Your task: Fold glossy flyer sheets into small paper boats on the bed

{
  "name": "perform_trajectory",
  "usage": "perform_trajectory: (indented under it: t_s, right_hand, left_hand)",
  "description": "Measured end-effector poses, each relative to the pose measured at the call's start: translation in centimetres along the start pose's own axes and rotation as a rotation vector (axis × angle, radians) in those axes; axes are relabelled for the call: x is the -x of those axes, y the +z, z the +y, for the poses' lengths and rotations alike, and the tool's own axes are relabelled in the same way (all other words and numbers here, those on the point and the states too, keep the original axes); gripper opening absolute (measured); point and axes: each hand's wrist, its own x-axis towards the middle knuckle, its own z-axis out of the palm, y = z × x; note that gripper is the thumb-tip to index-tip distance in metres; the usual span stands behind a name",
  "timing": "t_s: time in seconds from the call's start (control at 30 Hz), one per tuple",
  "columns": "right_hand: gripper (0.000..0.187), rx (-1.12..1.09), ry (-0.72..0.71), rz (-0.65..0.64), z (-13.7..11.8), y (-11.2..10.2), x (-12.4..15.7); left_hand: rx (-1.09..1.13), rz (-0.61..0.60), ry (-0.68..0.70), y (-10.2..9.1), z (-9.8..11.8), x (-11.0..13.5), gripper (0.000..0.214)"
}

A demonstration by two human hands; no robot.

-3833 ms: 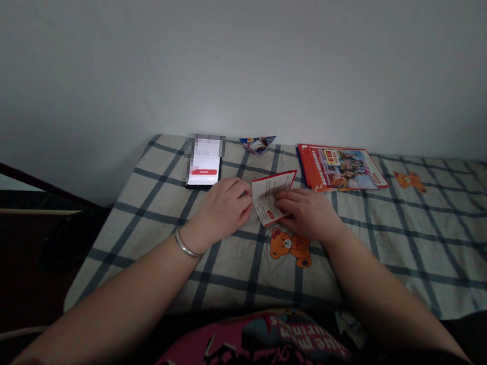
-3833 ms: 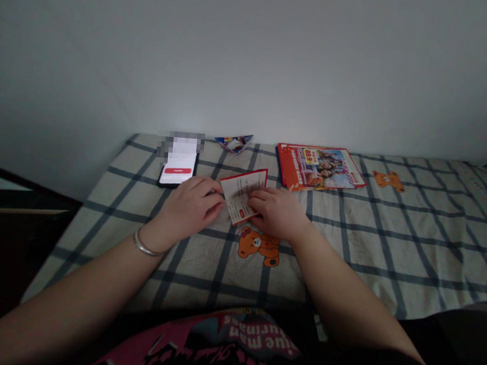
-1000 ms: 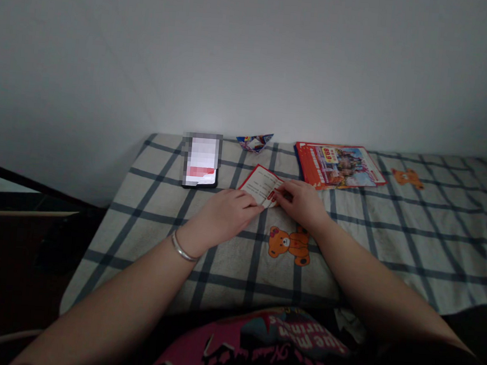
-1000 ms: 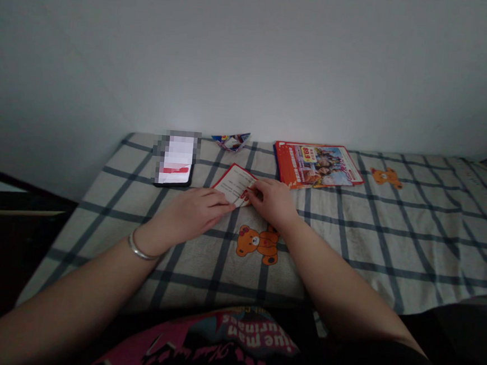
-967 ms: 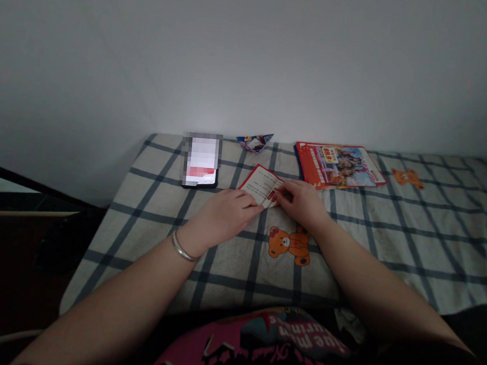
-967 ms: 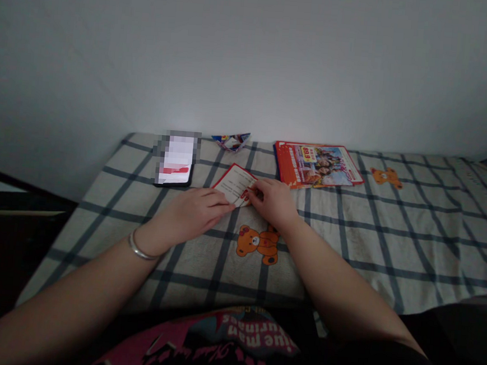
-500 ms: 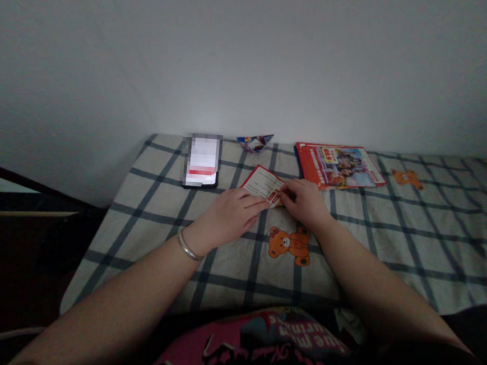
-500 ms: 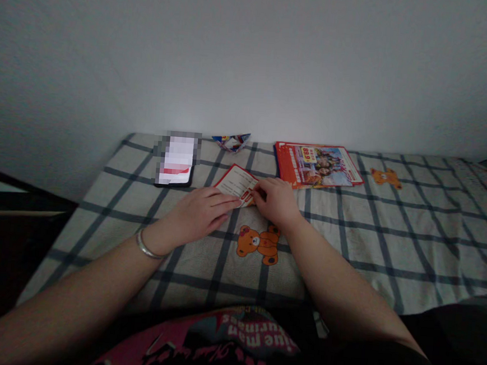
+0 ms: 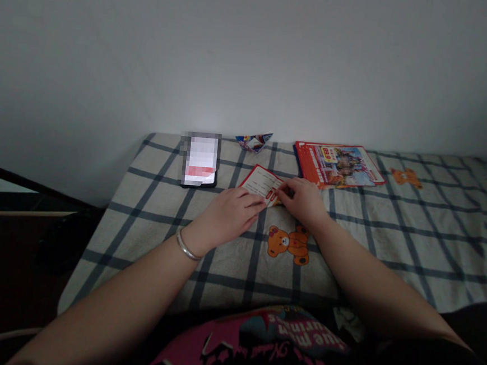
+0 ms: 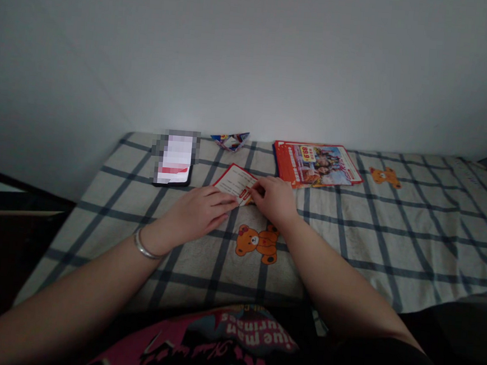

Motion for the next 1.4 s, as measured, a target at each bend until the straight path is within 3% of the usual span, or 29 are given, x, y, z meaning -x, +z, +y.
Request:
perform_trajectory:
  t_s: [0.43,0.7,1.13,1.4]
  right_hand:
    - [0.01,0.007,-0.003,0.001,0.0,0.2,0.0]
    - [0.016,-0.029,-0.067,-0.005,-0.1,0.0,0.6]
    - [0.026,0.003,-0.078,-0.006,-0.4,-0.4,0.9]
    - [0.026,0.006,-0.082,-0.009,-0.2,-0.2,0.9]
  left_hand:
    - [-0.013,-0.021,-0.036,-0.4,0.4,-0.4,0.028]
    - [-0.029,-0.02,-0.045,-0.6,0.7,-0.3,0.029]
    - [0.215,0.045,-0.102,-0.4,-1.5,0.3,0.019]
    - [0.088,0.016,-0.069,-0.2,-0.5,0.1,0.027]
